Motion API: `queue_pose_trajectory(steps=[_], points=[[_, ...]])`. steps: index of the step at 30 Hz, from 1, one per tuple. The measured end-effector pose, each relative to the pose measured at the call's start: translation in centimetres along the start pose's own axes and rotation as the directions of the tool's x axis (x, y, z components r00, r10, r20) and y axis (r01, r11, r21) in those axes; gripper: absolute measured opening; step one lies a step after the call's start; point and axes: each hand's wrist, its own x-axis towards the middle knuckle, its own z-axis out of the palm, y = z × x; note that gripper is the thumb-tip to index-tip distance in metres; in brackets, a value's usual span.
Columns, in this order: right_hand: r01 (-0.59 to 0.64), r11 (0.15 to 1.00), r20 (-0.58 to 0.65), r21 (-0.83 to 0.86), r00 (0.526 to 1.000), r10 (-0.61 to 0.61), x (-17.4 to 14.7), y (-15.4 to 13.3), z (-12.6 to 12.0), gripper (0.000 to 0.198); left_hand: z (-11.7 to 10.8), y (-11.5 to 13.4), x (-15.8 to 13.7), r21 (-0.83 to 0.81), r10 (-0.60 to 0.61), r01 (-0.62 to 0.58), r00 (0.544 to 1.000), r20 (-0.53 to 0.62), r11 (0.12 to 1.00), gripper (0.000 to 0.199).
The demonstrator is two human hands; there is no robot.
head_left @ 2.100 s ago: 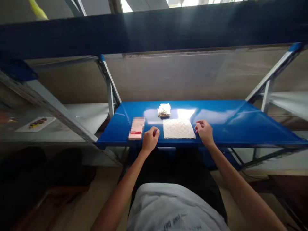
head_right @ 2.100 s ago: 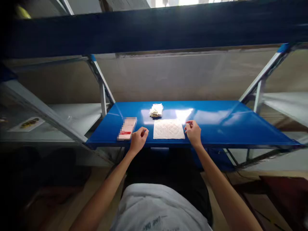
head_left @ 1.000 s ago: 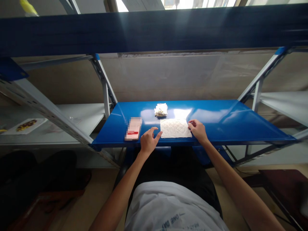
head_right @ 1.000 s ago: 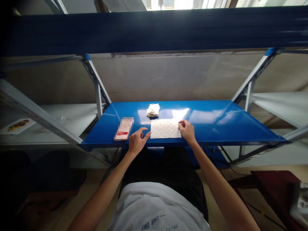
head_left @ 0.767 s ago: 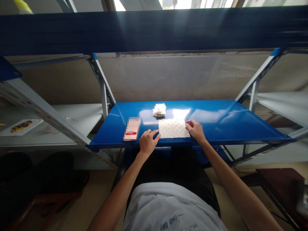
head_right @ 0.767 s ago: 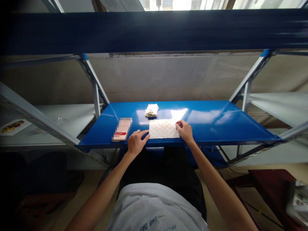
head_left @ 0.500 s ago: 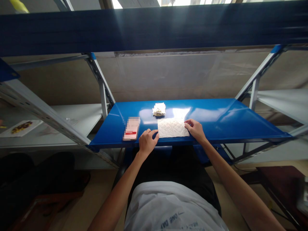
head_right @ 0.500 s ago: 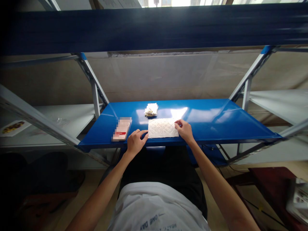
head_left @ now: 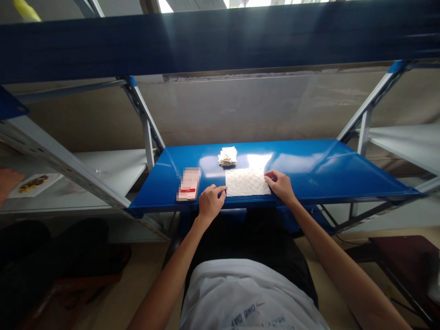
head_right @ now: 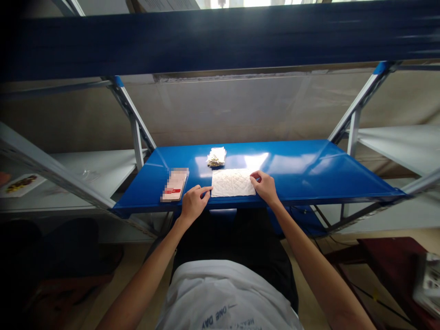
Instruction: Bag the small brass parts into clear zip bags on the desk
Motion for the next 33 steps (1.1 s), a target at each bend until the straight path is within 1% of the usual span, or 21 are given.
queue_pose_trajectory(steps=[6,15,19,24,33], points=[[0.014,1.0,-0.001,-0.009,1.0,-0.014,-0.06,-0.12,-0.01,0.022,0.0,-0.23,-0.06,-0.009,0.017,-0.017,1.0,0.002,1.0,0.031],[0.022,1.0,0.001,-0.021,1.0,-0.022,-0.12,-0.13,-0.16,0.024,-0.04,-0.02,-0.11,0.006,0.008,-0.008,1.0,0.0,1.0,0.032],[0.065,0.998,-0.018,0.005,0.998,-0.065,-0.03,0.03,-0.05,0.029,0.12,-0.12,-0.13,0.0,-0.001,0.001,1.0,-0.005,1.0,0.032],[0.122,0.992,0.023,-0.026,0.992,-0.122,-0.08,0.27,0.27,0.032,0.22,-0.14,-0.15,-0.005,-0.003,0.003,1.0,-0.013,1.0,0.032],[0.094,0.995,0.011,-0.013,0.995,-0.094,-0.15,0.66,0.24,0.029,0.28,-0.05,-0.15,0.014,-0.01,0.01,1.0,-0.017,1.0,0.032]])
